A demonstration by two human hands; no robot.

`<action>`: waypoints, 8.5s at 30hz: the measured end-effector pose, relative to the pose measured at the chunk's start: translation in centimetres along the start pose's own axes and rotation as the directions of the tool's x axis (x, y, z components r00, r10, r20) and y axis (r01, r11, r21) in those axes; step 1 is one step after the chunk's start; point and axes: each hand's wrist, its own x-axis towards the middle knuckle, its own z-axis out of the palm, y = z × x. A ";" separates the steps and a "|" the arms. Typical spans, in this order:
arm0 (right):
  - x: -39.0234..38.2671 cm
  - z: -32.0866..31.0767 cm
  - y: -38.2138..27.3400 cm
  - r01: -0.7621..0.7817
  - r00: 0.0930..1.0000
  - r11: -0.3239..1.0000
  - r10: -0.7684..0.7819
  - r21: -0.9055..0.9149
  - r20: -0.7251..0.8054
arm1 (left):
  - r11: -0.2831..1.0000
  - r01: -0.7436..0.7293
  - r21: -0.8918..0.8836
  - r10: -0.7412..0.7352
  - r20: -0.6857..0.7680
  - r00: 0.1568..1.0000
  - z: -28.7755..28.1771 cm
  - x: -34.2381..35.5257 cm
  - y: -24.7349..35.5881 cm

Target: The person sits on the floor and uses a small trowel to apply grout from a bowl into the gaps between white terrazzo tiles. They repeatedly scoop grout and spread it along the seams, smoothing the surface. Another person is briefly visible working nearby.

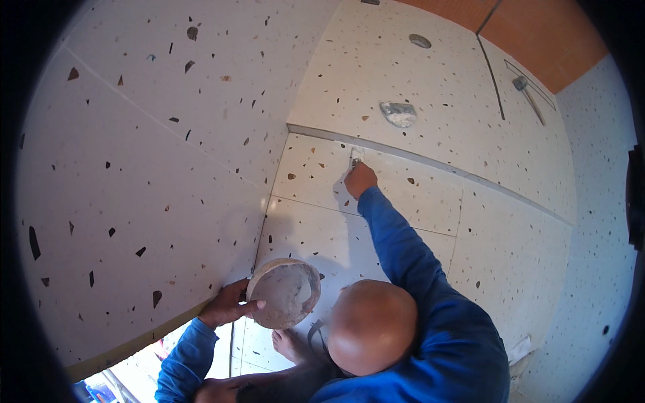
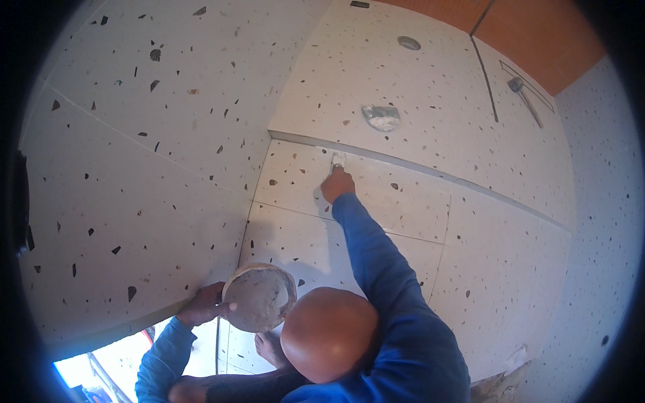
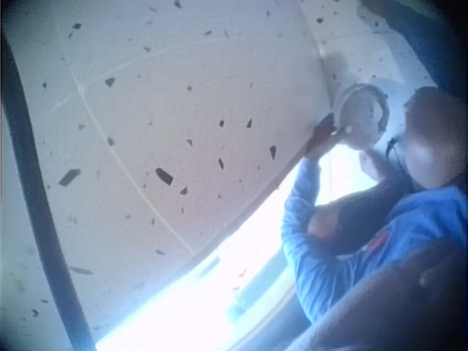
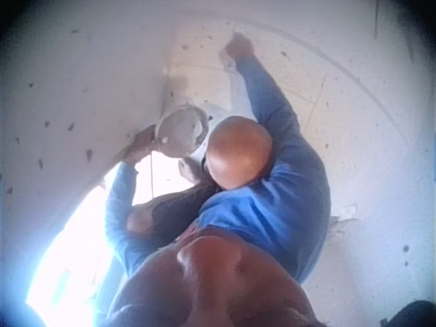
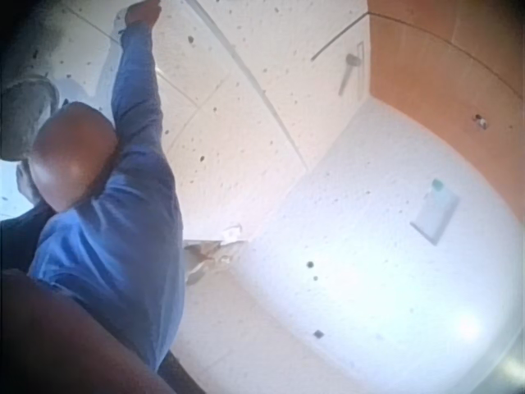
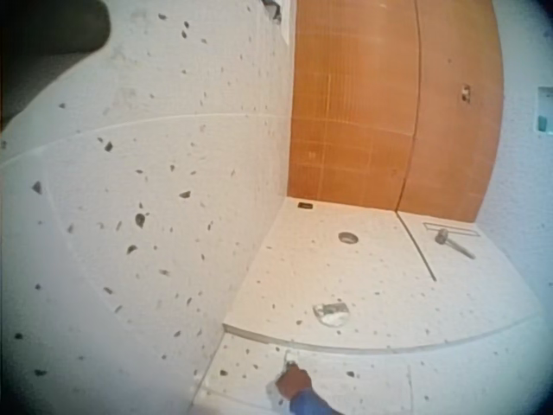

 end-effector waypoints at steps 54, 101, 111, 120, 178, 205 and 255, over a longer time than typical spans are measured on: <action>-2.2 -18.1 16.8 0.099 0.995 0.747 -0.074 -0.657 0.066 | 0.995 -0.024 -0.094 0.021 -0.037 0.999 0.3 -0.5 -0.6; -4.7 3.4 -1.5 0.276 0.961 0.876 -0.239 0.394 -0.142 | 0.996 -0.028 0.081 0.030 -0.026 0.999 0.4 -1.2 0.5; -2.8 5.9 -6.1 0.178 0.975 0.941 -0.128 0.288 -0.184 | 0.994 0.025 0.107 -0.023 -0.016 1.000 -0.4 -1.2 -1.1; -1.1 8.8 -9.0 0.006 0.982 0.943 0.057 0.334 -0.179 | 1.000 0.004 0.005 -0.004 -0.018 1.000 -0.7 -1.4 -4.2; -20.8 -8.5 -10.3 0.150 0.082 0.952 -0.280 0.266 0.956 | 0.963 -0.165 -0.213 0.115 -0.225 0.967 2.8 0.0 1.6; -13.8 -11.1 0.0 -0.260 0.695 0.399 -0.555 0.879 0.458 | 0.991 0.023 -0.131 -0.043 -0.156 0.987 1.6 -0.3 -2.0; 1.3 1.0 -8.4 0.310 0.934 0.892 -0.221 -0.329 0.281 | 0.972 0.055 -0.229 -0.066 -0.040 0.997 -0.2 -1.3 -5.1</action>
